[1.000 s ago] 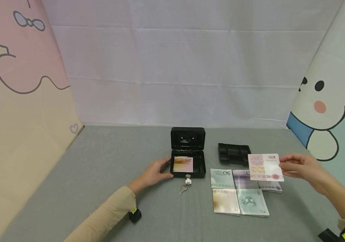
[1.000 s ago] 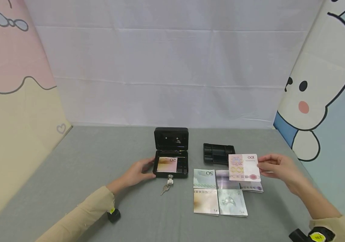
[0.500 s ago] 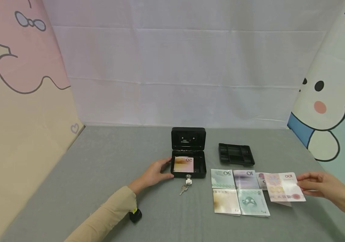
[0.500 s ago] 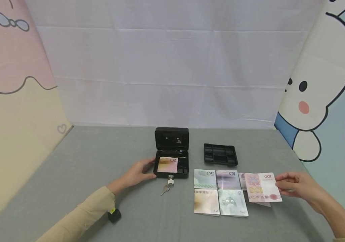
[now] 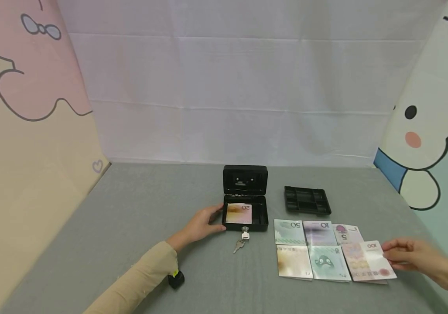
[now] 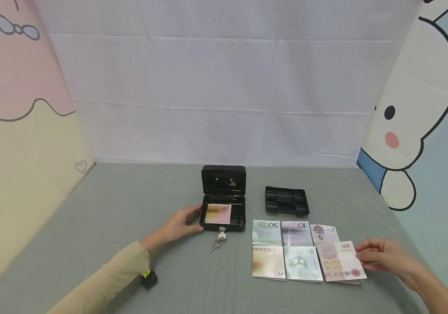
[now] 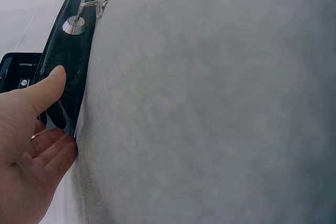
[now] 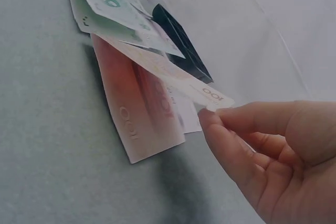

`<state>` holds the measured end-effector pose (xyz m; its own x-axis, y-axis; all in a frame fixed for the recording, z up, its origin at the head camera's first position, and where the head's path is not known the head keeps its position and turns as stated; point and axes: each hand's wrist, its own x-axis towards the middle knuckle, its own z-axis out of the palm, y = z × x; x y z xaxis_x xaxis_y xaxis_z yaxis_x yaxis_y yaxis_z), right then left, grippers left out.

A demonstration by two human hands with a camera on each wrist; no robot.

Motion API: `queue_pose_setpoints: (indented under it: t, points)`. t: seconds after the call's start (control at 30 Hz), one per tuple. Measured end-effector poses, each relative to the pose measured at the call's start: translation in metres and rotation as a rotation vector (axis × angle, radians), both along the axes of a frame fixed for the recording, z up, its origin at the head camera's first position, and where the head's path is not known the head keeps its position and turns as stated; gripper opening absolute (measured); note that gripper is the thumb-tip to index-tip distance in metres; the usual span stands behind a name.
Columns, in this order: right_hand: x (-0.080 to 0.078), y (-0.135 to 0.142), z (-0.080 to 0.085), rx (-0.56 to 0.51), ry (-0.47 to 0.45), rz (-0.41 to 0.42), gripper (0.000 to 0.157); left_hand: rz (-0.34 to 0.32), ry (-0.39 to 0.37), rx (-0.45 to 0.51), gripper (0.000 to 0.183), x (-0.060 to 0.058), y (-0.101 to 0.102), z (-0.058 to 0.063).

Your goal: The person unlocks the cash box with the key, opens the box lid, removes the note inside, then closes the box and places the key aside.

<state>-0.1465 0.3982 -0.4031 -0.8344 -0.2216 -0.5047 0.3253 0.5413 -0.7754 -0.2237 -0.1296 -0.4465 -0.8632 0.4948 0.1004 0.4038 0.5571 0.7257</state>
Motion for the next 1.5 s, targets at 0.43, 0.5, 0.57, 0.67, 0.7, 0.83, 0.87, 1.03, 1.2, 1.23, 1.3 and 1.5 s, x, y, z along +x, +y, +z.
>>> queue_pose_setpoints:
  t: [0.43, 0.5, 0.57, 0.67, 0.7, 0.83, 0.87, 1.03, 1.2, 1.23, 1.3, 1.5]
  points:
    - [0.004, -0.004, -0.012, -0.039, -0.068, -0.043, 0.025, 0.001, -0.033, -0.004, 0.069, 0.000, 0.002, 0.001]
    - [0.004, -0.005, -0.014, -0.029, -0.076, -0.052, 0.026, -0.001, -0.036, 0.002, 0.069, -0.001, 0.002, 0.000]
    - [0.004, -0.005, -0.015, -0.022, -0.078, -0.055, 0.028, 0.001, -0.041, 0.005, 0.069, -0.001, 0.002, 0.000]
    - [0.003, -0.005, -0.015, -0.017, -0.084, -0.053, 0.029, -0.002, -0.037, 0.010, 0.068, -0.001, 0.002, -0.001]
    - [0.003, -0.004, -0.014, -0.014, -0.084, -0.051, 0.030, -0.002, -0.035, 0.008, 0.068, -0.001, 0.002, -0.002]
    - [-0.001, -0.002, -0.010, 0.007, -0.077, -0.054, 0.029, -0.004, -0.030, 0.004, 0.068, -0.001, 0.002, -0.002]
    - [-0.003, -0.001, -0.009, 0.022, -0.071, -0.061, 0.029, -0.007, -0.024, 0.003, 0.068, -0.001, 0.001, -0.001]
    - [-0.014, 0.001, 0.005, 0.102, -0.015, -0.064, 0.036, -0.012, -0.024, 0.005, 0.068, -0.002, 0.001, -0.001]
    - [-0.027, -0.005, 0.025, 0.157, 0.066, -0.016, 0.046, -0.006, -0.031, 0.007, 0.068, -0.002, 0.001, -0.001]
    - [-0.029, -0.009, 0.029, 0.165, 0.087, -0.002, 0.047, -0.005, -0.032, 0.007, 0.068, -0.002, 0.001, -0.002]
    - [-0.033, -0.018, 0.036, 0.180, 0.120, 0.021, 0.048, -0.002, -0.033, 0.005, 0.069, -0.002, 0.001, -0.002]
    - [-0.047, -0.055, 0.048, 0.195, 0.191, 0.067, 0.050, -0.003, -0.028, -0.002, 0.069, -0.002, 0.001, -0.002]
